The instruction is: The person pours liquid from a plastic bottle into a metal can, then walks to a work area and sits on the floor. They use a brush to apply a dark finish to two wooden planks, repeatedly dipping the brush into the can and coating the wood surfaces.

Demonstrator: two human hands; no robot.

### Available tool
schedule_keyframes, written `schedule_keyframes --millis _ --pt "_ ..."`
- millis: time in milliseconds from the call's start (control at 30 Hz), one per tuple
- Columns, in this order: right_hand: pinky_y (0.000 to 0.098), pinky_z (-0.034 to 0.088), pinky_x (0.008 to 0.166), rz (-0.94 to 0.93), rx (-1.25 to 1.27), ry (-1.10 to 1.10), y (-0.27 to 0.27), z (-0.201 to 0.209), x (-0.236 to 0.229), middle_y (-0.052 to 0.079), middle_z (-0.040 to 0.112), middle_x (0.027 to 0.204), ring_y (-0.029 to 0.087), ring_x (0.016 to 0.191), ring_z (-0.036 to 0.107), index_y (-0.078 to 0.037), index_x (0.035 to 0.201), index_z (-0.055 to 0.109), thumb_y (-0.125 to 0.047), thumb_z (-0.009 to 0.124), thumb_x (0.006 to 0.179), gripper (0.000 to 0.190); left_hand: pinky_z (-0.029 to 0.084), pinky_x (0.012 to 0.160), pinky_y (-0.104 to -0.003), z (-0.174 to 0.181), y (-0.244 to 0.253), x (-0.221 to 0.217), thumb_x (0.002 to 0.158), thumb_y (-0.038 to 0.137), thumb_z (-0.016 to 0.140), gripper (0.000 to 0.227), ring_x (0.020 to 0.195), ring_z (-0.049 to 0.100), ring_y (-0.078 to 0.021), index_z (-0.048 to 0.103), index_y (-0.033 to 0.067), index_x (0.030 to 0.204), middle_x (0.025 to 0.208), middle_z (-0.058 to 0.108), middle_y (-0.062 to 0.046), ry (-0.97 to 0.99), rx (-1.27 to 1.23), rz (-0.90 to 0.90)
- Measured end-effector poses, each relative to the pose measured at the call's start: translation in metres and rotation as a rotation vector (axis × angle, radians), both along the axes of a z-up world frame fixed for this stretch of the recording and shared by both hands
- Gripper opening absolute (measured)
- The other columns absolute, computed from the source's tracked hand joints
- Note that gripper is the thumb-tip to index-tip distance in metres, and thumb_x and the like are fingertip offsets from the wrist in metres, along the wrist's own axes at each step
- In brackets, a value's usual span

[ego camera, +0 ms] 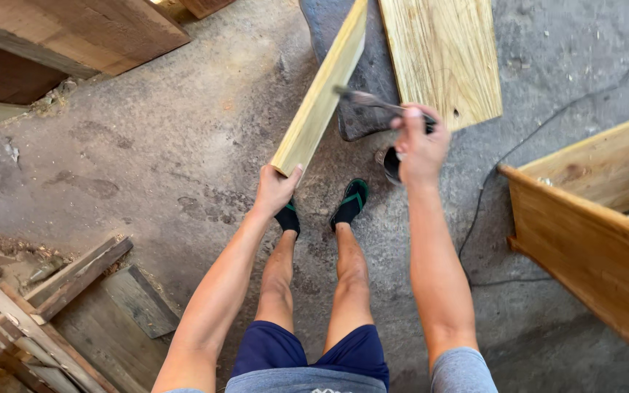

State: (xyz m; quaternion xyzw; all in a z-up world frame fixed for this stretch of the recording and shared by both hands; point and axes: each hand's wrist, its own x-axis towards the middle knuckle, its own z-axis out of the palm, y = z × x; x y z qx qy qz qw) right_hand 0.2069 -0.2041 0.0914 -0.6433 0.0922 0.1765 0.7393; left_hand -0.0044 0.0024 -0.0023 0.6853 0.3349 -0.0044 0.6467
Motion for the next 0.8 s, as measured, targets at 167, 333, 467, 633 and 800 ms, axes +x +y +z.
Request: schedule_keyframes --millis 167,333,467,633,800 --pt "0.0249 0.04 0.046 -0.361 -0.301 0.017 -0.171 -0.055 -0.079 0.004 0.069 0.078 0.007 0.051 0.049 -0.004 0.106 0.069 -0.018 0.068 0.1 0.015 0.057 0.087 -0.031 0.014 0.01 -0.002 0.095 0.016 0.075 0.032 0.097 0.07 -0.0162 0.068 -0.0026 0.119 0.109 0.074 -0.009 0.034 -0.061 0.059" --pt "0.0273 0.054 0.077 -0.254 -0.774 0.067 -0.252 -0.212 -0.136 0.006 0.075 0.087 0.012 0.08 0.068 -0.002 0.107 0.073 -0.015 0.07 0.097 0.017 0.05 0.105 -0.03 0.005 0.016 -0.023 0.097 0.012 0.08 0.047 0.117 0.062 -0.0172 0.058 -0.0044 0.135 0.13 0.066 -0.011 0.018 0.012 0.087" --pt "0.0346 0.055 0.084 -0.212 -0.89 0.011 -0.244 -0.34 -0.132 0.013 0.079 0.098 0.022 0.091 0.073 -0.003 0.11 0.076 -0.023 0.075 0.095 0.026 0.047 0.118 -0.034 -0.003 0.004 -0.043 0.101 0.01 0.081 0.061 0.133 0.057 -0.0202 0.047 -0.003 0.15 0.146 0.057 -0.013 0.009 -0.042 0.154" --pt "0.0384 0.055 0.086 -0.155 -1.005 0.124 -0.238 -0.431 -0.131 0.019 0.077 0.099 0.032 0.091 0.077 -0.01 0.114 0.075 -0.024 0.073 0.091 0.027 0.046 0.125 -0.036 -0.028 -0.015 -0.061 0.098 0.007 0.081 0.07 0.143 0.052 -0.0215 0.038 0.0027 0.154 0.152 0.05 -0.011 -0.078 -0.265 0.301" --pt "0.0331 0.054 0.08 -0.2 -0.825 0.085 -0.258 -0.435 -0.161 0.014 0.075 0.093 0.021 0.084 0.068 -0.003 0.114 0.076 -0.023 0.073 0.097 0.026 0.042 0.125 -0.032 -0.027 -0.027 -0.069 0.104 0.001 0.08 0.063 0.141 0.051 -0.0195 0.042 -0.0011 0.154 0.15 0.051 -0.011 -0.046 -0.211 0.291"
